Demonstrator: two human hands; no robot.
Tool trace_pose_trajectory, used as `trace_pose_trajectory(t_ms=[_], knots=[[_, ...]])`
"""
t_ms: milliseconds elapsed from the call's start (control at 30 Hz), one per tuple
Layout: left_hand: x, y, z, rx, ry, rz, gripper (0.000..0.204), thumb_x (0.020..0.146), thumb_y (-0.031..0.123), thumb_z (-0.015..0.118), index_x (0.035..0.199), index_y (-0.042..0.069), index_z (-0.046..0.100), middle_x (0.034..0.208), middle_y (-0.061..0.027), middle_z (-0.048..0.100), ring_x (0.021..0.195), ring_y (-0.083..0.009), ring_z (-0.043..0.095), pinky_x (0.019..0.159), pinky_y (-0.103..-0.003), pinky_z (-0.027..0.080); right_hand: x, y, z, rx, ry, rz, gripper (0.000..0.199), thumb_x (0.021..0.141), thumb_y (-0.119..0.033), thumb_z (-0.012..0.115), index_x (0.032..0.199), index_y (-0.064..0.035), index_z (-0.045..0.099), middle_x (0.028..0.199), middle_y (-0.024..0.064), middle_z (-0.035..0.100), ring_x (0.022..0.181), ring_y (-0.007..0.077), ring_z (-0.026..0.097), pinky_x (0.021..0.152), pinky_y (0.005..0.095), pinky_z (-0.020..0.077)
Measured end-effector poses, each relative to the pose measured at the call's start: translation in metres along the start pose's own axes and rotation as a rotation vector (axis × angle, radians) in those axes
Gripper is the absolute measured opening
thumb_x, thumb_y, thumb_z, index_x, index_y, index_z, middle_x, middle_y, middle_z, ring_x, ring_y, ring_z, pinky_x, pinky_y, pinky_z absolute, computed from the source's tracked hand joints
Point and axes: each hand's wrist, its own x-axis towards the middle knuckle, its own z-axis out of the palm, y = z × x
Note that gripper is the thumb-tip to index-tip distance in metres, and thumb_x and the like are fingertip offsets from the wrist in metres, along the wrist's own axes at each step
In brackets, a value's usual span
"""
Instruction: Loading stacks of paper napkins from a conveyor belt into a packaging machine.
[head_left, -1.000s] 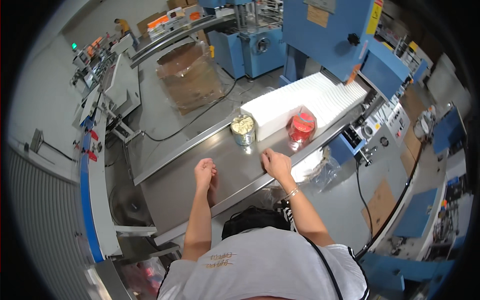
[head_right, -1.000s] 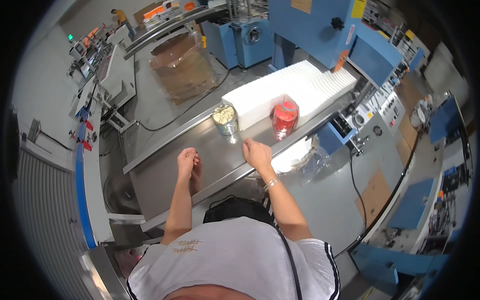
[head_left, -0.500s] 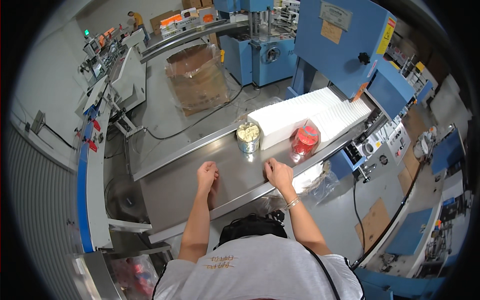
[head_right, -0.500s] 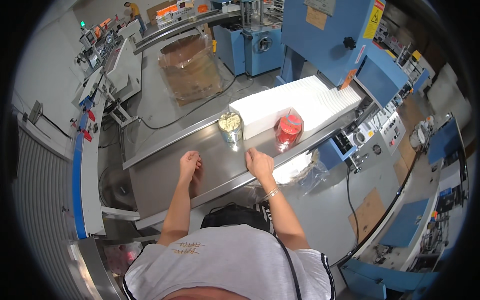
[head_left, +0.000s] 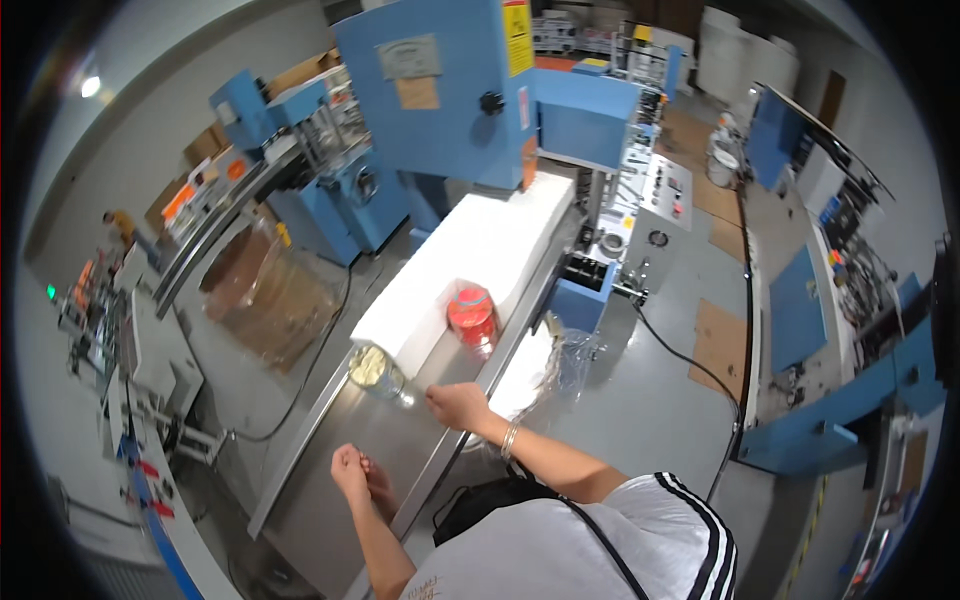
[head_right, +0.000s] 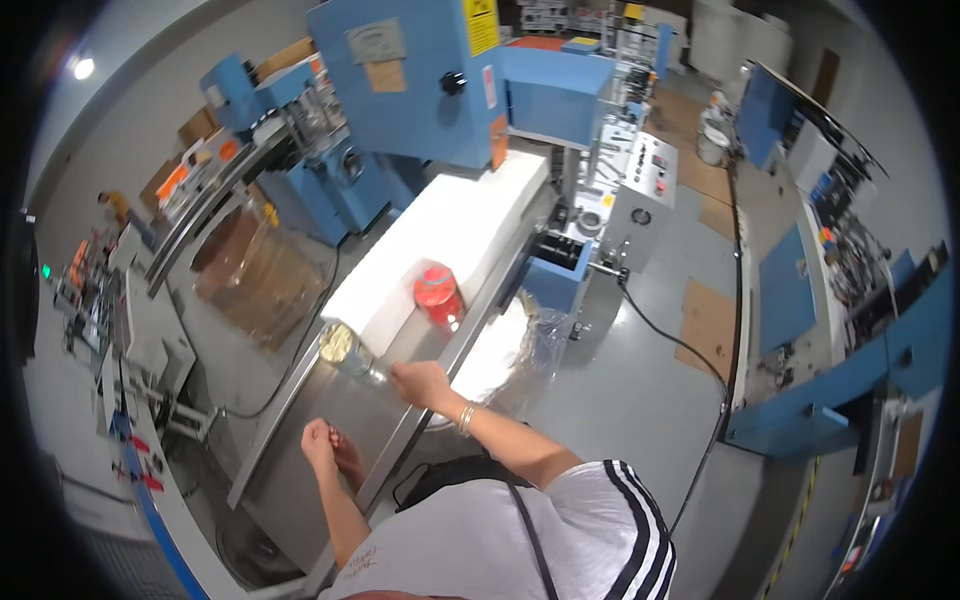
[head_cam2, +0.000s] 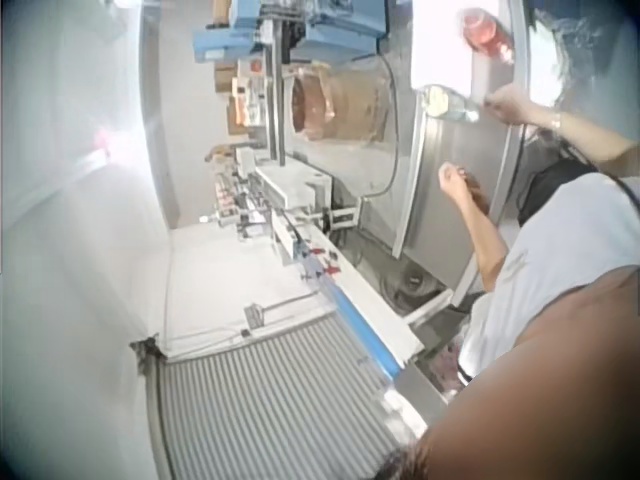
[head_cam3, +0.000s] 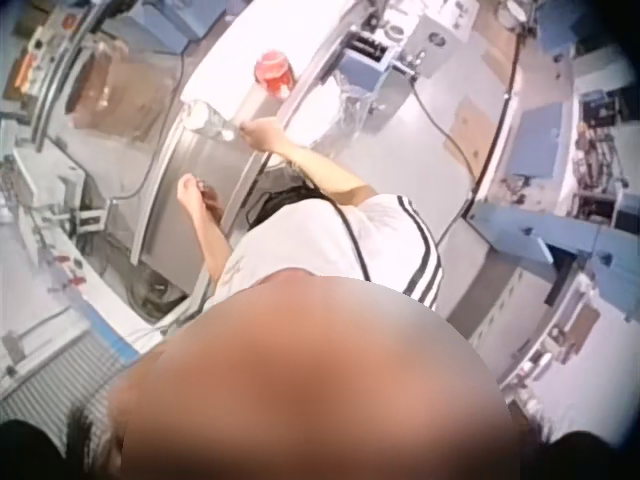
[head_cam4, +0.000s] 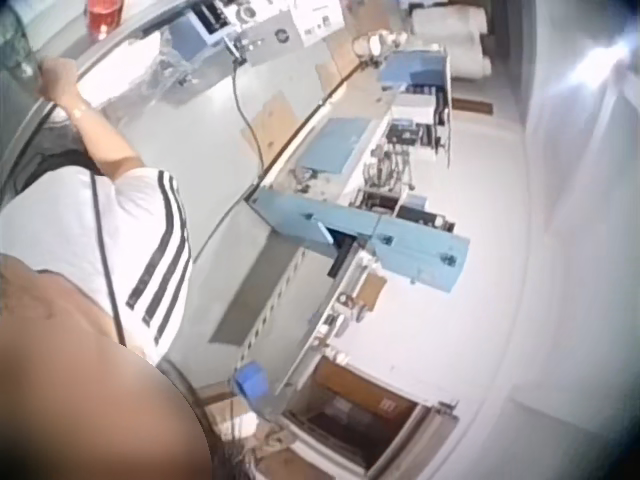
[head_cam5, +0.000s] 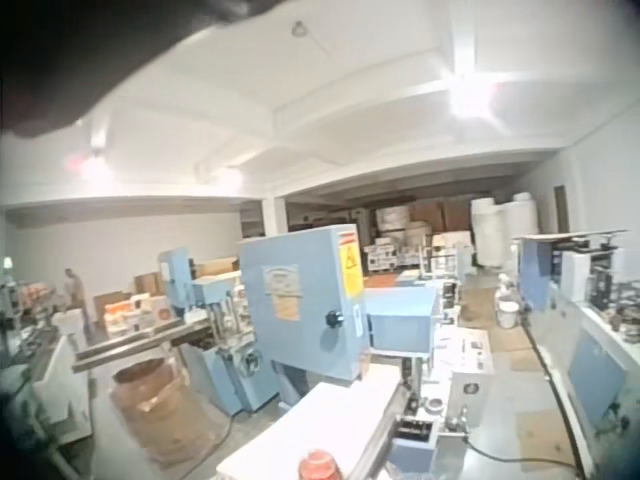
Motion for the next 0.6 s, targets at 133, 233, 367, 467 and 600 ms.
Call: trace_pose_trajectory(t_ms=[133,233,367,467,600], knots=[[0.0025,0.0027,0.0022,0.059,0.032,-0.040,0.007,0.098,0.006,0.057,0.101,0.001,0.061,0.073,-0.0037,0.061,0.054,-0.0076,0.053,0.045,-0.021,0.044,-0.0005,0.0001,-0.0014,0.021,0.036,-0.027,0.019,0.092,-0.028,0.058,0.086,-0.0104,0.064,0.067,0.0133,0.066,0.063,0.0358,0.065,0.056,0.0482,0.0508],[0.0024,0.0030,0.0016,0.077,0.039,-0.049,0.008,0.098,0.006,0.057,0.102,0.001,0.061,0.073,-0.0031,0.062,0.053,-0.0070,0.053,0.045,-0.020,0.044,-0.0012,-0.0009,-0.0025,0.042,0.049,-0.030,0.023,0.092,-0.027,0.056,0.080,-0.0082,0.062,0.065,0.0145,0.065,0.062,0.0360,0.065,0.056,0.0492,0.0506],[0.0011,0.0035,0.0011,0.025,0.023,-0.038,0.007,0.100,0.009,0.057,0.099,0.003,0.060,0.070,-0.0035,0.061,0.051,-0.0077,0.053,0.043,-0.021,0.044,-0.0008,-0.0022,-0.0030,0.054,0.047,-0.029,0.023,0.091,-0.027,0.056,0.080,-0.0084,0.062,0.065,0.0154,0.065,0.063,0.0372,0.065,0.057,0.0500,0.0503],[-0.0002,0.0044,0.0014,0.009,0.009,-0.028,0.007,0.100,0.010,0.057,0.099,0.003,0.060,0.071,-0.0035,0.061,0.051,-0.0077,0.053,0.043,-0.021,0.044,-0.0008,-0.0015,-0.0026,0.058,0.042,-0.028,0.023,0.091,-0.028,0.056,0.080,-0.0084,0.063,0.066,0.0161,0.065,0.064,0.0381,0.065,0.058,0.0507,0.0502],[-0.0006,0.0054,0.0026,0.009,0.005,-0.043,0.008,0.100,0.011,0.057,0.099,0.003,0.060,0.071,-0.0034,0.061,0.051,-0.0077,0.052,0.043,-0.021,0.044,-0.0013,0.0001,-0.0025,0.059,0.029,-0.018,0.021,0.091,-0.027,0.057,0.082,-0.0086,0.063,0.067,0.0165,0.065,0.065,0.0387,0.065,0.059,0.0515,0.0503]])
